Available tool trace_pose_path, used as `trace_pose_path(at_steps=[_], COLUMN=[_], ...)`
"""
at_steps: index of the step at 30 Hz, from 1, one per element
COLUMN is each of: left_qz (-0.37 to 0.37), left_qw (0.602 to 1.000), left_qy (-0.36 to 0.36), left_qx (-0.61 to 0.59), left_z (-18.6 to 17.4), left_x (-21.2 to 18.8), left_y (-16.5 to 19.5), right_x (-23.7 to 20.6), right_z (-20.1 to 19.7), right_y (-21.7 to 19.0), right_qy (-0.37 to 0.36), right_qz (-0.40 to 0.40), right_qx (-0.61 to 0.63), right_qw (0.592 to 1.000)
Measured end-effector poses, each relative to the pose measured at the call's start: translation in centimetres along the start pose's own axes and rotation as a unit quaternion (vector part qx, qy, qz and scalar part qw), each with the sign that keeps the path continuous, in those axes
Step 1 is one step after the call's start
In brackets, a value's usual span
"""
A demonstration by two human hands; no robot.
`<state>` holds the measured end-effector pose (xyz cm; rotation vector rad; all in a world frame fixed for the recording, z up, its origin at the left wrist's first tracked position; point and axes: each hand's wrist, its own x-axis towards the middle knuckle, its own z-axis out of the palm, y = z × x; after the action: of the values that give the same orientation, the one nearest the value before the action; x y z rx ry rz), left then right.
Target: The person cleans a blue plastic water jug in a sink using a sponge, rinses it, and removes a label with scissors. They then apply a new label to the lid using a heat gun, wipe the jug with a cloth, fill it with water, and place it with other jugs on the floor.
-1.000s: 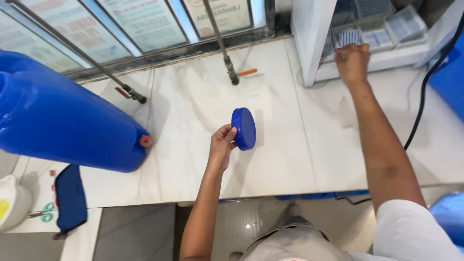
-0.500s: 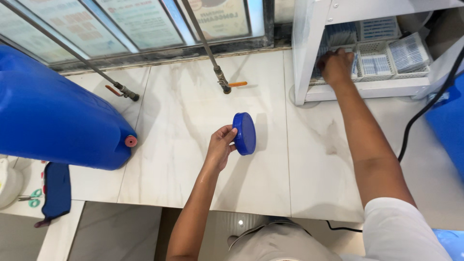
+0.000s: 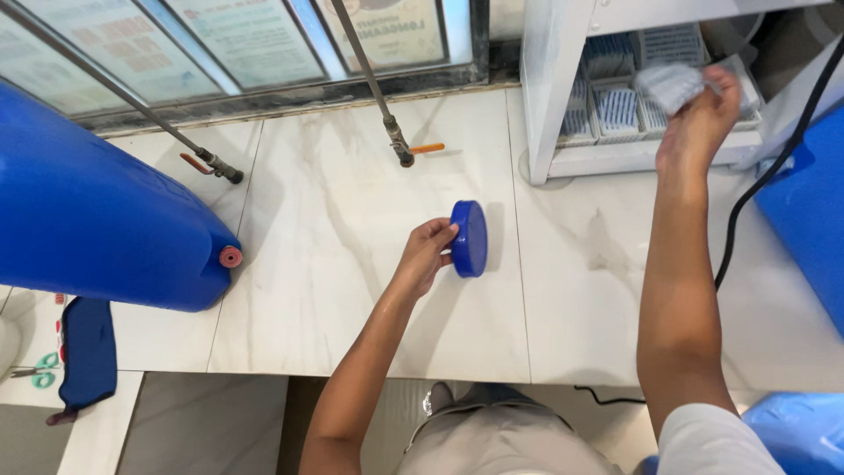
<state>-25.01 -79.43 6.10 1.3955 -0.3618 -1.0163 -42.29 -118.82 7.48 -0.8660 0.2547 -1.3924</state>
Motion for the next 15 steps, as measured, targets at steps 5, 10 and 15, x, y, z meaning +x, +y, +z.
trace_pose_path(at_steps=[5, 10, 15], left_qz=[-0.001, -0.007, 0.052], left_qw=[0.997, 0.992, 0.988], left_qy=[-0.068, -0.087, -0.093], left_qx=[-0.043, -0.09, -0.108], left_z=[1.2, 2.4, 2.3], left_x=[1.5, 2.7, 2.8], left_y=[0.0, 0.1, 0.9], right_x=[-8.0, -11.2, -15.1], right_z=[2.4, 9.7, 14.0], right_y=[-1.7, -1.5, -0.8], right_qy=[0.008, -0.021, -0.129], right_qz=[0.052, 0.231, 0.2], right_qx=[-0.107, -0.065, -0.026], right_qw=[0.993, 0.97, 0.971])
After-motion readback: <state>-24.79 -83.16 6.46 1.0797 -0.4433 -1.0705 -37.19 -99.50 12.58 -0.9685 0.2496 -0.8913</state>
